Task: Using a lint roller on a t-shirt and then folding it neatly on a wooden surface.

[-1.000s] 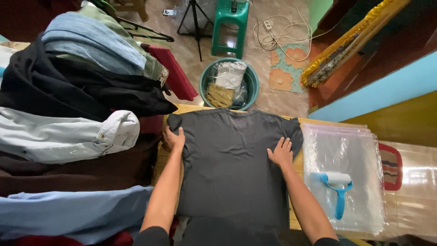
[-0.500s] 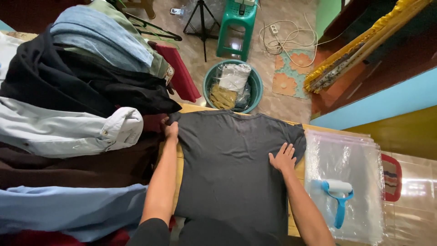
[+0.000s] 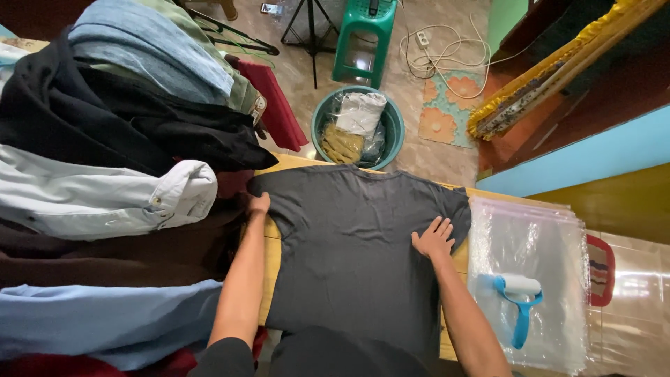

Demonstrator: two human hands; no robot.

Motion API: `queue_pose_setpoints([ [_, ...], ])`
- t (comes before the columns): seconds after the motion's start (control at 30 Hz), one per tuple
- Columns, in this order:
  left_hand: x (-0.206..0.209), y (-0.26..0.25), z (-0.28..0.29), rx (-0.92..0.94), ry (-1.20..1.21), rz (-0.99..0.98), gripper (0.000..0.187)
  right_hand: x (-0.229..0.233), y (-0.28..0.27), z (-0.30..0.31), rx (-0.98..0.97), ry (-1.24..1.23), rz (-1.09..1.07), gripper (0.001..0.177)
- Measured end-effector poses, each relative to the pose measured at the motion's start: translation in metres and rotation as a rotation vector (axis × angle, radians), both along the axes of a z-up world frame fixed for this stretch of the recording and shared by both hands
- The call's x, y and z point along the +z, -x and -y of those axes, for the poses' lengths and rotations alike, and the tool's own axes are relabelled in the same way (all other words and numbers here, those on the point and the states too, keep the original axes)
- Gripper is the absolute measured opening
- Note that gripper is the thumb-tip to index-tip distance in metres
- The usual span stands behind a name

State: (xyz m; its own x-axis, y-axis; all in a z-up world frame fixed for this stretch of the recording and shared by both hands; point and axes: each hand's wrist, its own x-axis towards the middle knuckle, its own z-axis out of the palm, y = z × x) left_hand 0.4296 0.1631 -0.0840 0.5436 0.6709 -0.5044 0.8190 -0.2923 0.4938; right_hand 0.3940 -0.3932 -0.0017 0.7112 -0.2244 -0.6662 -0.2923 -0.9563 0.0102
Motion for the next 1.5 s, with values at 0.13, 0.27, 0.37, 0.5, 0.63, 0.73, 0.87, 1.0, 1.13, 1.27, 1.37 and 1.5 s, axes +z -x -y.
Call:
queue_pose_setpoints([
  [0.13, 0.002, 0.002, -0.003, -0.018, -0.061, -0.054, 0.09, -0.002, -0.004, 0.0, 0.001, 0.023, -0.021, 0.102],
  [0.27, 0.007, -0.008, 0.001, -0.01, -0.089, 0.064, 0.072, -0.008, -0.005, 0.003, -0.001, 0.016, -0.04, 0.104],
  [0.37, 0.003, -0.019, -0.002, -0.053, -0.138, 0.106, 0.052, -0.012, -0.006, 0.004, -0.011, 0.013, -0.03, 0.104],
  [0.5, -0.008, -0.026, -0.007, 0.019, -0.127, 0.34, 0.029, -0.013, -0.007, 0.005, -0.016, 0.011, -0.039, 0.106],
  [0.63, -0.002, -0.016, -0.006, 0.1, 0.02, 0.455, 0.038, -0.005, -0.002, 0.007, 0.033, 0.004, -0.051, 0.107],
  [0.73, 0.004, -0.011, -0.008, -0.038, -0.085, 0.455, 0.03, -0.002, -0.003, 0.005, 0.041, -0.005, -0.026, 0.106],
  [0.87, -0.001, -0.008, -0.021, -0.066, 0.062, 0.374, 0.074, -0.012, -0.002, 0.006, 0.022, 0.011, -0.003, 0.106],
  [1.0, 0.01, -0.009, -0.019, -0.133, -0.291, 0.185, 0.067, -0.005, -0.004, 0.003, 0.005, 0.002, 0.014, 0.106],
  [1.13, 0.072, 0.053, 0.051, -0.52, -0.715, 0.384, 0.062, 0.006, 0.012, -0.001, 0.012, -0.013, 0.007, 0.106],
  [1.27, 0.109, 0.078, 0.111, -0.665, -0.489, 0.227, 0.086, 0.001, 0.006, -0.002, -0.007, -0.004, 0.054, 0.103],
  [1.37, 0.109, 0.074, 0.111, -0.586, -0.51, 0.132, 0.095, 0.02, 0.007, -0.003, 0.001, -0.049, 0.043, 0.101],
  [1.5, 0.155, 0.044, 0.093, -0.651, -0.354, -0.032, 0.104, 0.007, 0.012, 0.0, -0.016, -0.05, 0.059, 0.103],
])
